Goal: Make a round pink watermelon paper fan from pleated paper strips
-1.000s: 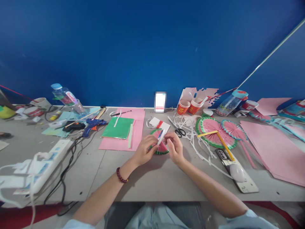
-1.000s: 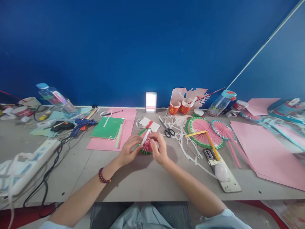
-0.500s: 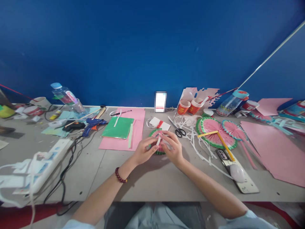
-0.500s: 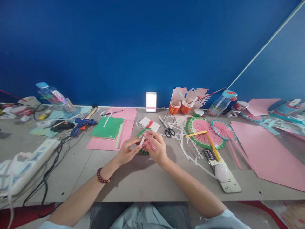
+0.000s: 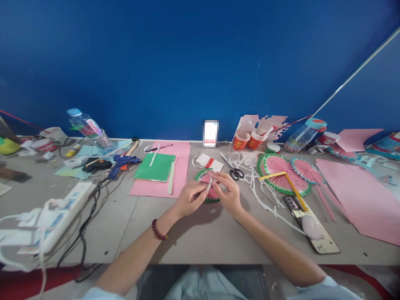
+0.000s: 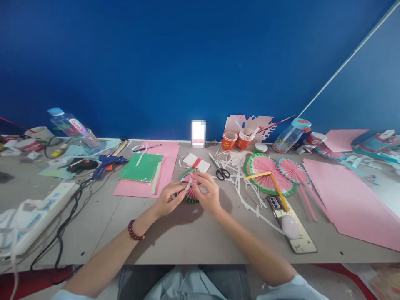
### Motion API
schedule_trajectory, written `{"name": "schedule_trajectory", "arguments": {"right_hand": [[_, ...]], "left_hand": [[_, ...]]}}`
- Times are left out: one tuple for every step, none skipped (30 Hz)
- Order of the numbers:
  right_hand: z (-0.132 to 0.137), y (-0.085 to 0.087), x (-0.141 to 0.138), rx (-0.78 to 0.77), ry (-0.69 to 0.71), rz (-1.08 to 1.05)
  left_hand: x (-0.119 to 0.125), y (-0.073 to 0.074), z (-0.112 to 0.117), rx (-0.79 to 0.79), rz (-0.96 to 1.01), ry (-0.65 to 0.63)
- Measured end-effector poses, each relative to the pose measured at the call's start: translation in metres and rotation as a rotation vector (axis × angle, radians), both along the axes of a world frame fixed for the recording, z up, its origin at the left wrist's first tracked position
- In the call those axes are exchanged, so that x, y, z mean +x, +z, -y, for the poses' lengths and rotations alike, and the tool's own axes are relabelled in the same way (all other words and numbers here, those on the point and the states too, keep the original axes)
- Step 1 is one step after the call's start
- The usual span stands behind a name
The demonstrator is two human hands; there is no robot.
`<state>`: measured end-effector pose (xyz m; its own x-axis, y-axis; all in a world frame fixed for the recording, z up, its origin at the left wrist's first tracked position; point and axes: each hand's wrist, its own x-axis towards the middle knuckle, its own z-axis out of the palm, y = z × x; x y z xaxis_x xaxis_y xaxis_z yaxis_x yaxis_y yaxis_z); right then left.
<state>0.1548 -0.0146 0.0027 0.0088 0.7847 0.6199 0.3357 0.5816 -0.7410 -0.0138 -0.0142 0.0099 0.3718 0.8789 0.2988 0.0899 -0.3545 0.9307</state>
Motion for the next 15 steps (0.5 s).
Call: {"name": "schedule_trajectory", "arguments": {"right_hand": [[-0.0006,-0.0006,-0.0001,-0.002,-0.005,-0.016],[-0.0011,-0.0013,-0.0002,-0.007,-0.01,-0.035],[-0.0017,-0.0019,-0.0003,-0.018,-0.012,-0.056],[-0.0022,-0.0026,-0.0004,-0.035,-0.011,-0.079],[-0.0027,-0.0034,-0.0006,-0.053,-0.008,-0.104],[-0.003,-0.0042,-0.0008,-0.069,0.0,-0.13],[-0.0033,-0.0051,-0.0012,-0.084,0.012,-0.155],[-0.0034,-0.0061,-0.0017,-0.094,0.027,-0.177],[-0.0033,-0.007,-0.0022,-0.1,0.043,-0.196],[-0.003,-0.0078,-0.0027,-0.104,0.056,-0.212],[-0.0025,-0.0085,-0.0032,-0.109,0.068,-0.223],[-0.0019,-0.0089,-0.0037,-0.113,0.075,-0.232],[-0.0012,-0.009,-0.004,-0.117,0.078,-0.241],[-0.0005,-0.009,-0.0042,-0.12,0.077,-0.249],[0.0001,-0.0088,-0.0042,-0.122,0.077,-0.254]], "left_hand": [[-0.0001,-0.0023,-0.0002,0.007,-0.019,0.017],[-0.0002,-0.0044,-0.0002,0.015,-0.043,0.033],[-0.0001,-0.006,0.0,0.018,-0.072,0.046],[0.0001,-0.0072,0.0003,0.017,-0.103,0.058],[0.0004,-0.0079,0.0005,0.013,-0.132,0.07],[0.0008,-0.0081,0.0005,0.009,-0.157,0.081],[0.0012,-0.008,0.0002,0.008,-0.172,0.091],[0.0015,-0.0076,-0.0004,0.011,-0.173,0.107],[0.0016,-0.0071,-0.0013,0.015,-0.159,0.128],[0.0016,-0.0066,-0.0024,0.017,-0.135,0.148],[0.0014,-0.0062,-0.0037,0.015,-0.109,0.163],[0.001,-0.0059,-0.005,0.014,-0.091,0.172],[0.0005,-0.0056,-0.0062,0.013,-0.087,0.173],[-0.0001,-0.0053,-0.0072,0.014,-0.101,0.169],[-0.0007,-0.0049,-0.008,0.02,-0.13,0.164]]}}
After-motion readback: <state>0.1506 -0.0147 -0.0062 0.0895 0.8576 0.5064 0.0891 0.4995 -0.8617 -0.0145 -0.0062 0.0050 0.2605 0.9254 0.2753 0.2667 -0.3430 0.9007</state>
